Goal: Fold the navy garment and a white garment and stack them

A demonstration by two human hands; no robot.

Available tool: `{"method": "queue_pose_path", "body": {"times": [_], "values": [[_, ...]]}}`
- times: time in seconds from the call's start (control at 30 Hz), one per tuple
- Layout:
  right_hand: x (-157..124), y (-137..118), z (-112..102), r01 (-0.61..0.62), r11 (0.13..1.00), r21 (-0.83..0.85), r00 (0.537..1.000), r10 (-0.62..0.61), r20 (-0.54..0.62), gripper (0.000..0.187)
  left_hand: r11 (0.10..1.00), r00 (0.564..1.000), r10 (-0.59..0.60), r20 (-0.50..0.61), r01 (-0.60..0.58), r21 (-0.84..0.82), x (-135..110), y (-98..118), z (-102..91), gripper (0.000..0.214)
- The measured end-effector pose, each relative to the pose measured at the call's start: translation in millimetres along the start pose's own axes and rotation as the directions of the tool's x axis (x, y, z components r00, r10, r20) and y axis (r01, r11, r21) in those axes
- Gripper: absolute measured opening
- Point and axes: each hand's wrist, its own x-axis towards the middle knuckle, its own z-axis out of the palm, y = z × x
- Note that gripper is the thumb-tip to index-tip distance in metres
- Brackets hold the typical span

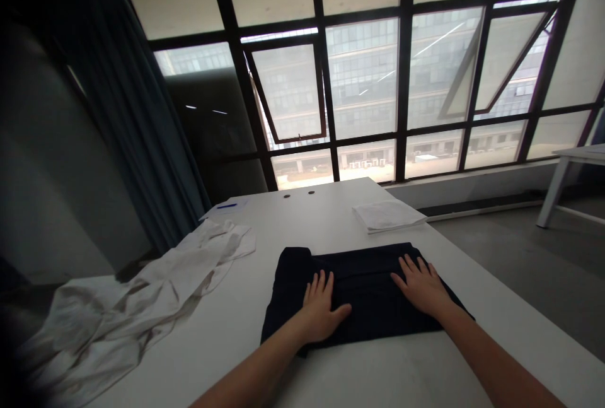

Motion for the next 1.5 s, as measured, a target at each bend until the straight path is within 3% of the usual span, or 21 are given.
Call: {"method": "queue_pose_path", "body": {"times": [0.1, 0.17, 0.27, 0.33, 0.4, 0.5, 0.53, 0.6, 0.67, 0.77, 0.83, 0.97, 1.13, 1.3, 1.4, 1.5], "values": [[-1, 0, 2, 0.004, 1.0, 0.001, 1.0, -0.004, -0.028, 0.078, 0.954, 0.986, 0.159, 0.058, -0.169, 0.247, -26, -1, -6.3, 0.098], [-3, -2, 1, -0.005, 1.0, -0.009, 0.997, 0.004, -0.075, 0.075, 0.927, 0.962, 0.272, 0.027, -0.27, 0.259, -44, -3, -30.2, 0.086], [-9, -18, -15, 0.012, 1.0, -0.014, 0.972, -0.015, -0.234, 0.062, 0.868, 0.918, 0.396, -0.004, -0.373, 0.327, -70, -21, -78.3, 0.06], [-17, -42, -35, 0.128, 0.991, 0.035, 0.936, -0.109, -0.334, 0.051, 0.842, 0.907, 0.42, 0.029, -0.401, 0.361, -84, -45, -104.7, 0.063], [-31, -77, -59, 0.34, 0.931, 0.134, 0.889, -0.273, -0.368, 0.039, 0.83, 0.903, 0.425, 0.07, -0.419, 0.369, -92, -71, -118.5, 0.076], [-62, -141, -89, 0.628, 0.725, 0.282, 0.772, -0.536, -0.341, 0.027, 0.82, 0.894, 0.444, 0.06, -0.432, 0.376, -97, -99, -116.8, 0.076], [-72, -163, -94, 0.684, 0.66, 0.311, 0.729, -0.595, -0.338, 0.032, 0.82, 0.894, 0.447, 0.043, -0.428, 0.38, -97, -103, -112.6, 0.071], [-91, -202, -98, 0.747, 0.57, 0.342, 0.662, -0.681, -0.312, 0.061, 0.823, 0.895, 0.445, 0.015, -0.416, 0.386, -96, -105, -103.6, 0.066], [-103, -232, -93, 0.773, 0.544, 0.326, 0.629, -0.724, -0.284, 0.067, 0.827, 0.898, 0.441, -0.003, -0.405, 0.389, -94, -103, -96.6, 0.066], [-104, -256, -79, 0.787, 0.565, 0.249, 0.615, -0.752, -0.238, 0.036, 0.83, 0.901, 0.433, -0.019, -0.391, 0.397, -93, -104, -92.0, 0.067], [-96, -260, -71, 0.794, 0.575, 0.195, 0.607, -0.761, -0.227, 0.02, 0.828, 0.904, 0.427, -0.022, -0.381, 0.411, -93, -109, -91.2, 0.072], [-77, -252, -64, 0.832, 0.55, 0.078, 0.549, -0.795, -0.256, 0.006, 0.812, 0.91, 0.414, 0.003, -0.371, 0.452, -93, -113, -90.6, 0.088], [-67, -237, -72, 0.838, 0.545, -0.018, 0.505, -0.789, -0.349, 0.012, 0.775, 0.912, 0.407, 0.057, -0.378, 0.507, -94, -99, -88.9, 0.101], [-74, -218, -68, 0.865, 0.498, -0.061, 0.469, -0.845, -0.257, 0.012, 0.761, 0.92, 0.37, 0.129, -0.38, 0.527, -96, -91, -87.6, 0.098], [-76, -205, -61, 0.863, 0.504, -0.033, 0.487, -0.848, -0.211, 0.011, 0.756, 0.913, 0.365, 0.184, -0.406, 0.514, -96, -88, -87.2, 0.098], [-76, -194, -57, 0.838, 0.543, 0.055, 0.543, -0.822, -0.172, 0.019, 0.742, 0.898, 0.386, 0.211, -0.438, 0.508, -96, -83, -87.3, 0.1]]}}
